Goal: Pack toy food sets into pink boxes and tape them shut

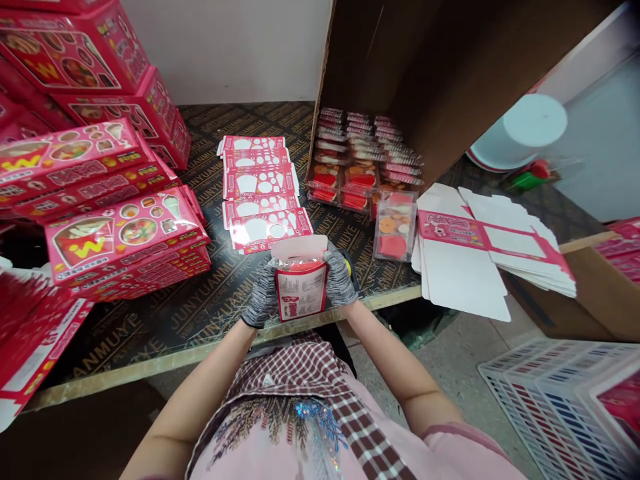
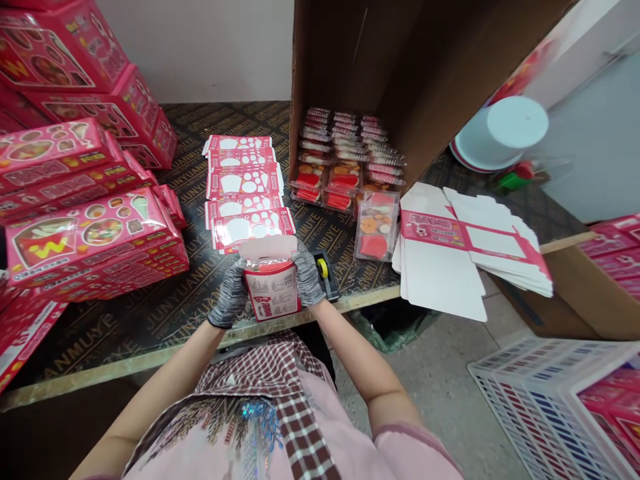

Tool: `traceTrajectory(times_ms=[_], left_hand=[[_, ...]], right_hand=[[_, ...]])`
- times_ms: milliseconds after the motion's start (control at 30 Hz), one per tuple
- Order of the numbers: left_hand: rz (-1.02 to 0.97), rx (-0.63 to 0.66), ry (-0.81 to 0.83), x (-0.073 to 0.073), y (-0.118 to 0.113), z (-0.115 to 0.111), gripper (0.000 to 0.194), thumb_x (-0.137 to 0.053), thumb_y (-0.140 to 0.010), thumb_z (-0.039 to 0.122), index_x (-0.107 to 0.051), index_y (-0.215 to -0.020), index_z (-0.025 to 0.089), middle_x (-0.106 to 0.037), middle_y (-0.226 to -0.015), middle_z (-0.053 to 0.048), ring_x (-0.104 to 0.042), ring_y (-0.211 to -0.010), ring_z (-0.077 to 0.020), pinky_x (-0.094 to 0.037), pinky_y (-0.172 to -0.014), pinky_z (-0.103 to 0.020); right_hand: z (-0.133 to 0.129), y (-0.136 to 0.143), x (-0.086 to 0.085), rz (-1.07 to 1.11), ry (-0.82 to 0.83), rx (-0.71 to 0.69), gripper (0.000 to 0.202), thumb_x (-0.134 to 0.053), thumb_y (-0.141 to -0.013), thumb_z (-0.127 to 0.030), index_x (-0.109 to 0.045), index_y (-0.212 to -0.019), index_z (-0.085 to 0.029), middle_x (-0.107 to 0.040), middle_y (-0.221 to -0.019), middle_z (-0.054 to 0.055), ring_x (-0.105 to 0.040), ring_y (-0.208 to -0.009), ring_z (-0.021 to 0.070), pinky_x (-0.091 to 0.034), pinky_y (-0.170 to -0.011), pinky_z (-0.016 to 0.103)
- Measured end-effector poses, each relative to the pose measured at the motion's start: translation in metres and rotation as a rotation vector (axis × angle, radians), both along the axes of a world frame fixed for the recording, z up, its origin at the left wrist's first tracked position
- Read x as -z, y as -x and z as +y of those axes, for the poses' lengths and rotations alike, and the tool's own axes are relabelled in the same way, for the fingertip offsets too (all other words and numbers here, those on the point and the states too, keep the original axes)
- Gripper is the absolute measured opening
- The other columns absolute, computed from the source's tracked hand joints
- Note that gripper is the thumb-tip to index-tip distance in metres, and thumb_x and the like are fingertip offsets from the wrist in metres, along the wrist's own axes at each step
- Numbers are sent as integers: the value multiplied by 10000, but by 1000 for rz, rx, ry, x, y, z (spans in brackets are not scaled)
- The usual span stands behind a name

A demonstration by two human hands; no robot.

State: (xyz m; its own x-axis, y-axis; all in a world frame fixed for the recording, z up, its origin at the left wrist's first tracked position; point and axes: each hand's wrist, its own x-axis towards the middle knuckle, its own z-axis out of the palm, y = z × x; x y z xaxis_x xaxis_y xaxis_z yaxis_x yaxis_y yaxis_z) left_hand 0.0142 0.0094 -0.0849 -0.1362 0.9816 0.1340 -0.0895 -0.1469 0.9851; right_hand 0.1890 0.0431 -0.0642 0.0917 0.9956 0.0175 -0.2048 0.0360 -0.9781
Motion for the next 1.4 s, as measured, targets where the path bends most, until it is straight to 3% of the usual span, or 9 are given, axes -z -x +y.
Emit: traceTrajectory(times_ms=[133,267,400,600,867,1000,1133,1300,1400], left_hand=[[52,-47,-55,-37,20,-3,259,-809,-773,401,-742,-926,203,-772,-942,-47,-720,-867,-195,-594,-837,-340],[244,57,-197,-63,33,-17,175,-849,-720,325,-745,-777,196,-773,-915,-58,-721,-846,-194,-589,-801,-333],[373,89,-203,-76,36,-19,159,-862,-710,289,-766,-792,194,-780,-905,-63,-728,-839,-199,-604,-802,-344],[337,152,-23,-90,32,-10,287,-870,-691,415,-742,-763,169,-757,-755,-46,-688,-659,-180,-606,-638,-314],[634,140,-268,-89,33,-19,132,-724,-826,298,-736,-755,186,-759,-825,-55,-716,-761,-178,-613,-743,-318],[774,117,-474,-76,41,-29,124,-672,-886,272,-757,-925,190,-764,-1001,-94,-736,-870,-194,-621,-769,-324],[914,166,-573,-77,29,-28,137,-652,-906,263,-743,-971,184,-761,-1000,-108,-732,-894,-217,-619,-800,-347],[1045,307,-611,-83,-5,-22,346,-520,-929,137,-689,-1224,207,-749,-1161,-110,-724,-1025,-225,-602,-907,-366],[1158,332,-612,-82,-9,-21,418,-522,-897,87,-682,-1266,202,-744,-1181,-129,-725,-1013,-243,-599,-879,-368]], right_hand=[[-6,-9,-16,199,50,-74,113,-753,-668,-281,-746,-778,-256,-785,-874,-9,-728,-979,244,-548,-993,404],[-19,-11,-27,308,20,-149,153,-702,-713,-382,-744,-704,-235,-792,-931,44,-739,-946,276,-567,-932,462],[-27,-19,-28,-7,-147,-76,160,-728,-746,-402,-786,-760,-253,-795,-1006,56,-728,-980,274,-553,-952,458],[-21,-31,-40,-279,-234,-82,112,-749,-765,-322,-778,-692,-242,-791,-786,27,-725,-761,218,-583,-783,368],[-9,-39,-51,-374,-263,-148,118,-769,-771,-318,-802,-704,-226,-787,-738,29,-721,-700,203,-581,-722,342],[-14,-46,-51,-385,-323,-255,189,-777,-802,-434,-816,-747,-257,-808,-825,46,-752,-774,225,-609,-775,370],[-28,-53,-47,-410,-371,-286,263,-773,-807,-554,-826,-812,-296,-815,-928,57,-768,-875,239,-610,-868,399],[-48,-61,-52,-364,-325,-320,808,-454,-720,-960,-842,-889,-272,-795,-1087,100,-730,-1097,298,-520,-1060,456],[-56,-65,-64,-399,-301,-413,924,-418,-626,-1027,-838,-949,-271,-780,-1143,97,-669,-1218,322,-422,-1163,466]])
